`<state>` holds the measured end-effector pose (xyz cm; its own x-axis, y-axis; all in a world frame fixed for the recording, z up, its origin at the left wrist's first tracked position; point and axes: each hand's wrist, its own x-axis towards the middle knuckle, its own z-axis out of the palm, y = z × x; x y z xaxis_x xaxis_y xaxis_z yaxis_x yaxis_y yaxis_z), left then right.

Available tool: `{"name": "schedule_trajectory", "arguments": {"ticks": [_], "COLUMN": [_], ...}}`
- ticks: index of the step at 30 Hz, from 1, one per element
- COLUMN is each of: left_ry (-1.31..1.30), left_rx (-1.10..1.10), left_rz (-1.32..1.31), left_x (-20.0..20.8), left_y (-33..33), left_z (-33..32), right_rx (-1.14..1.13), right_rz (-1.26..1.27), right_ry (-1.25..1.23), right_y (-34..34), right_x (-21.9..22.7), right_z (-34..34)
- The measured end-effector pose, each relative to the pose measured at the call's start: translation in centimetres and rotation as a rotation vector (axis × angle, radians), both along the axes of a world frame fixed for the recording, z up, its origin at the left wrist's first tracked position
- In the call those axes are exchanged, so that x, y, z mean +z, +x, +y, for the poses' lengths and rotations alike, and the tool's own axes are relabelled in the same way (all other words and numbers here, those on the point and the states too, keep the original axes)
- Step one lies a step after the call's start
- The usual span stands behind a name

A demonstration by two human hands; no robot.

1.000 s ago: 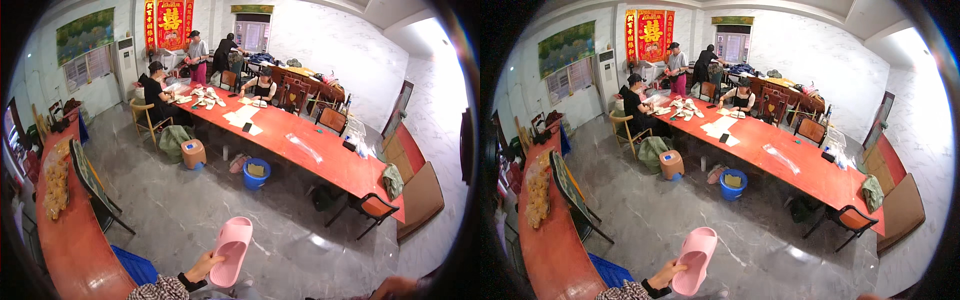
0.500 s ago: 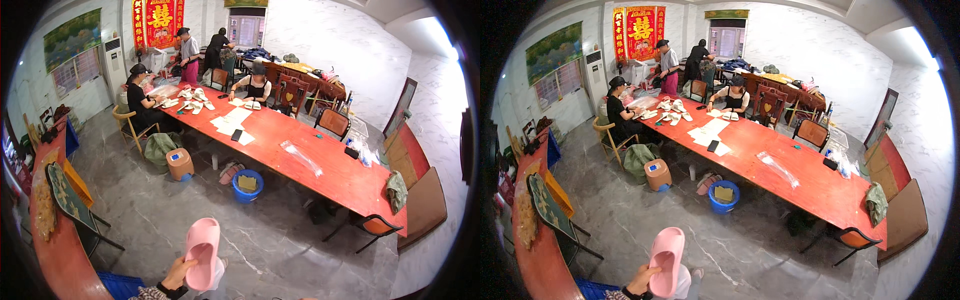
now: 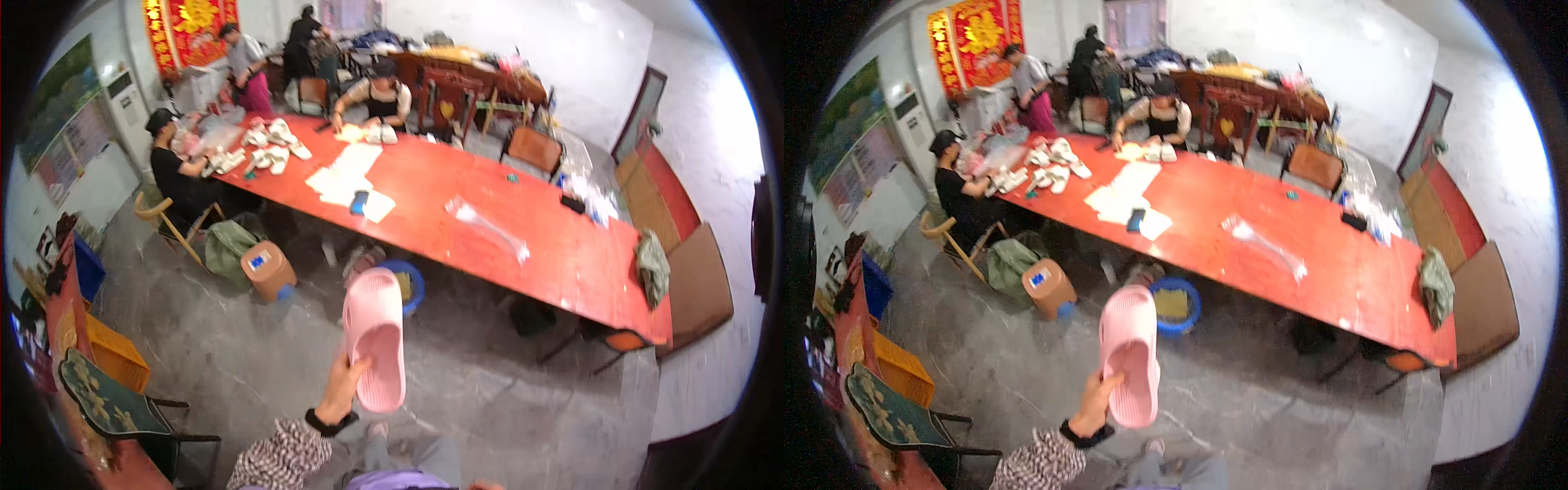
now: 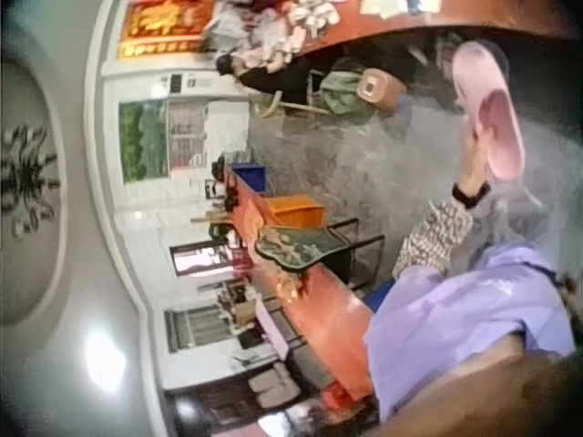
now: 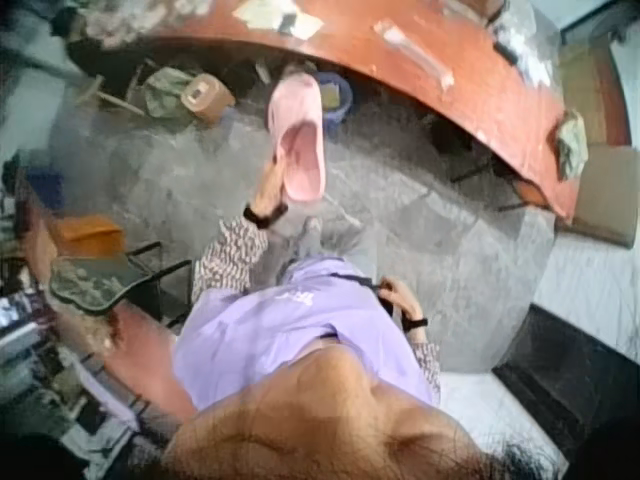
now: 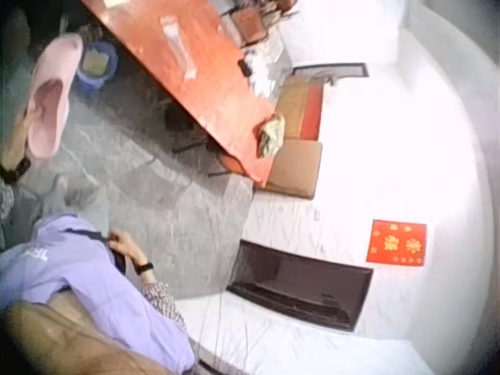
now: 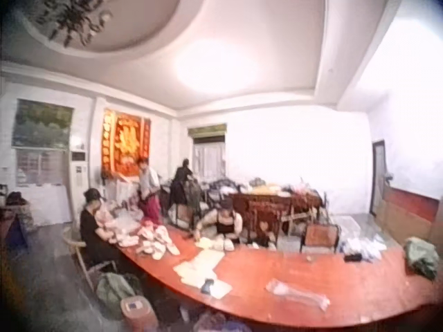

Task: Inspecting and sorting slippers from large storage sacks.

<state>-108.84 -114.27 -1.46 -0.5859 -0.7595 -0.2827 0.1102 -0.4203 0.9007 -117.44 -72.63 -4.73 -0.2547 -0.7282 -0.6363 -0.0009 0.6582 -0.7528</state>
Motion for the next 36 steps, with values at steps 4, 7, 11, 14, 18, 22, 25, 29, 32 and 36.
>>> {"name": "schedule_trajectory", "arguments": {"ticks": [4,7,11,14,18,22,25,29,32,36], "left_ry": [-0.065,-0.106,-0.296,-0.491,-0.729,-0.770,-0.773,-0.644,-0.671,-0.875], "left_rx": [-0.089,-0.094,-0.091,-0.037,0.031,-0.002,-0.131,-0.483,-0.862,-1.192], "left_rz": [-0.007,-0.003,-0.067,-0.099,-0.225,-0.231,-0.203,-0.065,-0.002,0.040], "left_x": [0.2,-0.2,-0.2,-0.6,1.1,2.5,3.3,1.8,-2.0,-3.3], "left_y": [-6.6,-10.1,-13.6,-15.2,-17.1,-18.0,-18.3,-20.6,-22.5,-24.9], "left_z": [-2.7,-2.4,-1.3,-0.7,-0.3,-1.1,-1.8,-0.9,0.2,4.6], "right_rx": [-0.119,-0.244,-0.229,-0.093,0.181,-0.061,-0.140,-0.275,-0.535,-0.826], "right_rz": [-0.038,-0.150,-0.223,-0.280,0.120,0.503,0.577,0.575,0.656,0.046], "right_ry": [0.038,-0.002,0.008,0.014,0.054,-0.085,-0.304,-0.641,-0.700,-0.598], "right_y": [-1.6,-3.5,-8.3,-12.6,-20.7,-27.9,-30.8,-30.2,-29.7,-30.0], "right_x": [-0.4,-1.6,-0.5,-2.5,-0.3,2.7,7.0,11.0,9.1,7.7], "right_z": [1.1,2.2,2.5,3.6,0.5,-5.2,-11.5,-17.8,-20.2,-15.3]}}
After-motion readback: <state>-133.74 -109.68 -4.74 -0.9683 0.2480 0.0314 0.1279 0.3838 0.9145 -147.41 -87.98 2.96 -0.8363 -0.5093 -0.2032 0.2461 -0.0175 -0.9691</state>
